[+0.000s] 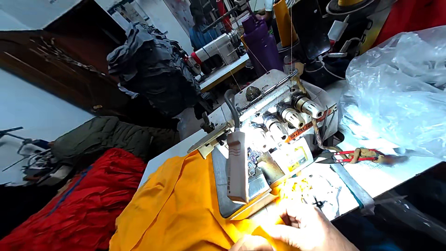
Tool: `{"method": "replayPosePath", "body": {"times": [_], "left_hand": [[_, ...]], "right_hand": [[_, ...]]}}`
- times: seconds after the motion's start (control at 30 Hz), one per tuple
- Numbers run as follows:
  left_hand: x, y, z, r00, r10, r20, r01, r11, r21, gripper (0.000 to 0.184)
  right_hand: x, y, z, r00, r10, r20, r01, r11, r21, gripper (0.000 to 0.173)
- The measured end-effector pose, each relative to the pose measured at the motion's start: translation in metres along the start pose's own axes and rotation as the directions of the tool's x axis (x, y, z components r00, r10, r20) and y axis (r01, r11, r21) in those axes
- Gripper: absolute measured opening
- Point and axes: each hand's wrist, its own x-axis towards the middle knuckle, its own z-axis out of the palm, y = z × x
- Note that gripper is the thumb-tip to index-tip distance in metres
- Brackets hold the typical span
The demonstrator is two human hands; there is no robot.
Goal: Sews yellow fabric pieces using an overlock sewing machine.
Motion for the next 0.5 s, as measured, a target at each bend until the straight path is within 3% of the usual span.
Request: {"method": "replayPosePath", "body": {"times": [0.17, 0.5], "left_hand": [[0.01, -0.003, 0.003, 0.997, 0.003, -0.083, -0.004, 1.0, -0.015, 0.01], [0.017, -0.002, 0.002, 0.995, -0.066, -0.076, 0.061, 0.996, -0.067, 0.011]], "right_hand": [[-0.003, 0.009, 0.004, 0.992, -0.128, 0.005, 0.127, 0.992, 0.018, 0.017], [-0.005, 0.013, 0.007, 0.977, -0.209, -0.047, 0.21, 0.978, 0.012, 0.013]]}}
